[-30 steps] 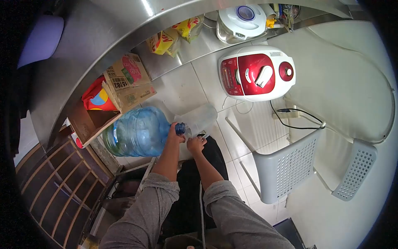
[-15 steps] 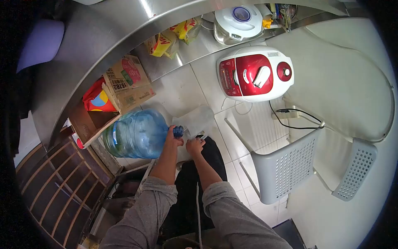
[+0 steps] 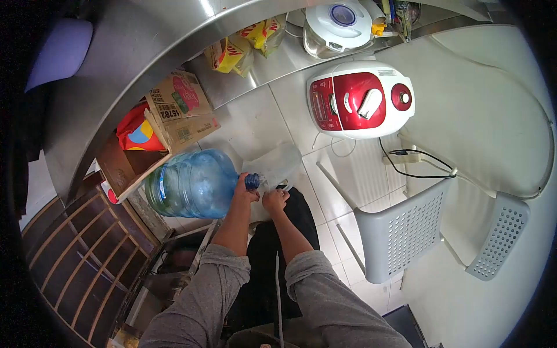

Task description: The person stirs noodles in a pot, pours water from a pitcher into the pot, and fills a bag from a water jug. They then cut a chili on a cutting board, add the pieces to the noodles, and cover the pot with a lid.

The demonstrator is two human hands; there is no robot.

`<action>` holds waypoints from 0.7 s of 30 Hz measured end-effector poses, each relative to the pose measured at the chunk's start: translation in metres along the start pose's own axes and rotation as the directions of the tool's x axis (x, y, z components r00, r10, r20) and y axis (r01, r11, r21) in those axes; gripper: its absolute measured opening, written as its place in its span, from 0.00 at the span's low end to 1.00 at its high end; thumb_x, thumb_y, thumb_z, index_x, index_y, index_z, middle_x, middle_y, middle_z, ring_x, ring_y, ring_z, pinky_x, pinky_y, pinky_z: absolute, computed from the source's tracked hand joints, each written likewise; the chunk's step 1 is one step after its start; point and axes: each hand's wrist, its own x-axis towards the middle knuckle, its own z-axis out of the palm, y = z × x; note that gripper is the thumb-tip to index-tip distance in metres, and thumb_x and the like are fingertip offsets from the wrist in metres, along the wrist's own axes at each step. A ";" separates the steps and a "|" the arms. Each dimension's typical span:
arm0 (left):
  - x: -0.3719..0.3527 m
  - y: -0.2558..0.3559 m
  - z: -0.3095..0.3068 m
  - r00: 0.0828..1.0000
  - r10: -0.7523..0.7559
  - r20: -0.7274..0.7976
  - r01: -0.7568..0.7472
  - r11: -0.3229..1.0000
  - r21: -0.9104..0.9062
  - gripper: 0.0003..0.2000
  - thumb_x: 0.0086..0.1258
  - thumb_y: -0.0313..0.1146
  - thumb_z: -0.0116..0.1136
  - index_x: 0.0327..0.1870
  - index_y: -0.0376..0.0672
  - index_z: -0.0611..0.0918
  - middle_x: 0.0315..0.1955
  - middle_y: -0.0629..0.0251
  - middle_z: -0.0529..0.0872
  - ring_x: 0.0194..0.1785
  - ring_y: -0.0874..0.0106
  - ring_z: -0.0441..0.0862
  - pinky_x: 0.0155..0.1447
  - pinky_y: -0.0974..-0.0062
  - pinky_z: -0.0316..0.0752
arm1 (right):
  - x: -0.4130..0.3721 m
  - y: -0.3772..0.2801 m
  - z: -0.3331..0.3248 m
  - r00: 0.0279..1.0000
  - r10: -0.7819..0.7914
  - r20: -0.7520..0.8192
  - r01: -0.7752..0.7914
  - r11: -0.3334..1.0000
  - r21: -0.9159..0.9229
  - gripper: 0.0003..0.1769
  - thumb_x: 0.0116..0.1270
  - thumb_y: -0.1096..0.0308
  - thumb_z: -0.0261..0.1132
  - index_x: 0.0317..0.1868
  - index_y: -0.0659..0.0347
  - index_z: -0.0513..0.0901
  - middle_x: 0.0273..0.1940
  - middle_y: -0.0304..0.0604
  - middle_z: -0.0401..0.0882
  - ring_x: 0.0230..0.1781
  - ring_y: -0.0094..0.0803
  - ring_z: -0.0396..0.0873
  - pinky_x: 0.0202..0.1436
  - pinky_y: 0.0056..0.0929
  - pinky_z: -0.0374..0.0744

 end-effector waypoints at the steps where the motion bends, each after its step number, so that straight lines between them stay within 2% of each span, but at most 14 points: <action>1: -0.001 0.001 0.001 1.000 0.000 -0.001 0.000 1.000 0.000 0.17 0.41 0.50 0.68 0.24 0.56 0.72 0.20 0.77 0.68 0.25 0.77 0.62 0.36 0.69 0.53 | 0.003 0.003 0.005 1.000 -0.018 -0.006 0.017 0.998 -0.052 0.23 0.64 0.57 0.48 0.39 0.72 0.80 0.50 0.58 0.74 0.59 0.49 0.63 0.64 0.45 0.51; 2: -0.002 0.002 0.002 1.000 -0.018 -0.024 0.018 1.000 0.008 0.16 0.41 0.50 0.67 0.24 0.57 0.73 0.20 0.77 0.69 0.25 0.77 0.62 0.36 0.69 0.52 | 0.006 0.008 0.007 1.000 -0.017 -0.005 0.017 0.998 -0.052 0.23 0.64 0.57 0.48 0.39 0.72 0.80 0.50 0.58 0.74 0.59 0.49 0.63 0.64 0.45 0.51; 4: 0.004 0.001 0.000 0.998 -0.035 -0.046 0.035 0.999 0.015 0.16 0.42 0.50 0.67 0.24 0.57 0.73 0.20 0.78 0.69 0.24 0.77 0.62 0.36 0.69 0.52 | 0.010 0.009 0.003 0.975 0.033 0.220 -0.020 0.998 -0.060 0.25 0.62 0.56 0.52 0.51 0.70 0.76 0.62 0.52 0.64 0.66 0.55 0.48 0.62 0.51 0.62; 6: 0.010 0.001 -0.004 0.999 -0.015 0.038 0.013 0.999 0.039 0.19 0.37 0.50 0.69 0.27 0.59 0.73 0.27 0.79 0.72 0.32 0.77 0.67 0.39 0.68 0.55 | 0.012 0.007 0.005 0.974 0.032 0.224 -0.013 0.996 -0.087 0.25 0.62 0.56 0.52 0.50 0.70 0.76 0.62 0.53 0.63 0.66 0.55 0.48 0.62 0.50 0.62; 13: 0.009 -0.003 -0.004 0.999 -0.011 0.041 0.008 0.999 0.054 0.20 0.37 0.50 0.70 0.28 0.58 0.73 0.27 0.77 0.72 0.30 0.77 0.66 0.38 0.69 0.56 | 0.005 0.002 -0.004 0.978 0.052 0.203 -0.040 0.997 -0.063 0.25 0.63 0.57 0.51 0.49 0.70 0.77 0.61 0.53 0.64 0.65 0.54 0.50 0.62 0.49 0.61; 15: 0.011 -0.003 -0.001 0.999 -0.039 -0.029 0.040 0.999 0.037 0.16 0.42 0.51 0.67 0.23 0.57 0.73 0.19 0.79 0.71 0.24 0.77 0.64 0.34 0.70 0.53 | 0.001 0.001 -0.005 0.985 0.047 0.169 -0.038 0.998 -0.057 0.24 0.63 0.56 0.51 0.49 0.69 0.77 0.60 0.53 0.65 0.65 0.54 0.50 0.63 0.49 0.61; 17: 0.011 -0.003 -0.002 0.998 -0.048 -0.049 0.050 0.998 0.035 0.16 0.42 0.50 0.67 0.23 0.56 0.73 0.19 0.79 0.72 0.24 0.77 0.65 0.34 0.70 0.53 | -0.002 -0.001 -0.008 0.990 0.043 0.133 -0.036 0.998 -0.051 0.24 0.63 0.56 0.51 0.49 0.69 0.77 0.59 0.53 0.65 0.65 0.54 0.50 0.63 0.49 0.60; 19: 0.008 -0.003 -0.001 0.996 -0.057 -0.068 0.059 0.998 0.032 0.16 0.42 0.50 0.68 0.24 0.56 0.73 0.20 0.79 0.72 0.24 0.77 0.65 0.34 0.70 0.53 | 0.000 0.001 -0.011 0.982 -0.042 0.185 0.065 0.991 -0.120 0.25 0.63 0.56 0.50 0.46 0.72 0.77 0.54 0.56 0.72 0.62 0.50 0.58 0.67 0.42 0.49; 21: 0.008 -0.005 -0.002 0.999 -0.028 -0.044 0.030 0.999 0.031 0.16 0.42 0.50 0.68 0.24 0.56 0.73 0.20 0.79 0.73 0.25 0.78 0.66 0.34 0.71 0.53 | -0.003 0.000 -0.008 0.991 -0.014 0.137 0.025 0.997 -0.077 0.25 0.62 0.55 0.50 0.46 0.72 0.77 0.55 0.56 0.72 0.63 0.51 0.57 0.67 0.43 0.50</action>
